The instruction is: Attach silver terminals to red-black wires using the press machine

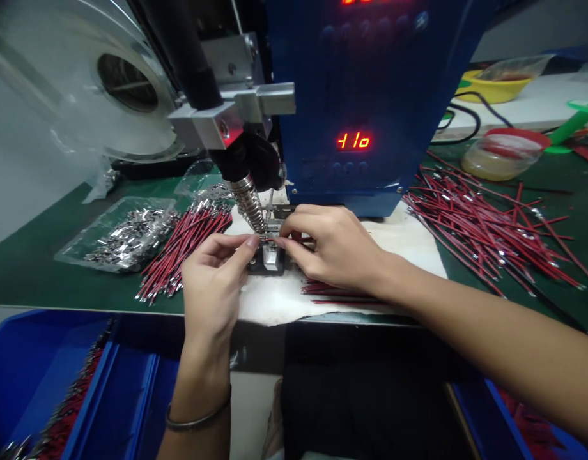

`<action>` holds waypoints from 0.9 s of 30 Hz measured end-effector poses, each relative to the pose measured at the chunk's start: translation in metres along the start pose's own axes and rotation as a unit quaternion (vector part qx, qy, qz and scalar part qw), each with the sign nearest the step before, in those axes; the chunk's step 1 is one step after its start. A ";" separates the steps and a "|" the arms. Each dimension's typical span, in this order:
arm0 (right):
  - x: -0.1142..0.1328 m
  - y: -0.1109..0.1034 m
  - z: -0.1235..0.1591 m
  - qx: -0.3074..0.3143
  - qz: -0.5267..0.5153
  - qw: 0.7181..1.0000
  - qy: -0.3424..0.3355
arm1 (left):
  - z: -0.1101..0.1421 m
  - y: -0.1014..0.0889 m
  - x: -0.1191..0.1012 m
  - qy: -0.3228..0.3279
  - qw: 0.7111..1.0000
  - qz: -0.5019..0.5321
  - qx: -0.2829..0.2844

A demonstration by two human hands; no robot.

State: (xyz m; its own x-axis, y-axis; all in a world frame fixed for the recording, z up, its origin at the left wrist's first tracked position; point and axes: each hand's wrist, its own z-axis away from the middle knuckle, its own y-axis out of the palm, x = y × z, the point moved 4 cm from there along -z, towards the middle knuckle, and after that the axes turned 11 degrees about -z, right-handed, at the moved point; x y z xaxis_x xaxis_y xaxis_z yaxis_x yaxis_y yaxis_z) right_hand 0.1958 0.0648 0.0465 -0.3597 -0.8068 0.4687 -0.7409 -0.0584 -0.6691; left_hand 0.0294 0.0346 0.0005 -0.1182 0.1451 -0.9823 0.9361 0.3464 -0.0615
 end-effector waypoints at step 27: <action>0.001 0.002 0.001 -0.031 -0.014 0.998 0.051 | 0.000 0.000 0.002 0.002 1.000 0.002 -0.004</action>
State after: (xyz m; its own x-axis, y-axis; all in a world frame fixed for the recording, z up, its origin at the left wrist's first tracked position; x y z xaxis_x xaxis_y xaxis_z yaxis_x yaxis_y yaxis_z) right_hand 0.1942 0.0630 0.0449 -0.3916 -0.7417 0.5446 -0.7839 -0.0411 -0.6196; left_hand 0.0288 0.0350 -0.0010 -0.1161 0.1494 -0.9819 0.9336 0.3537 -0.0566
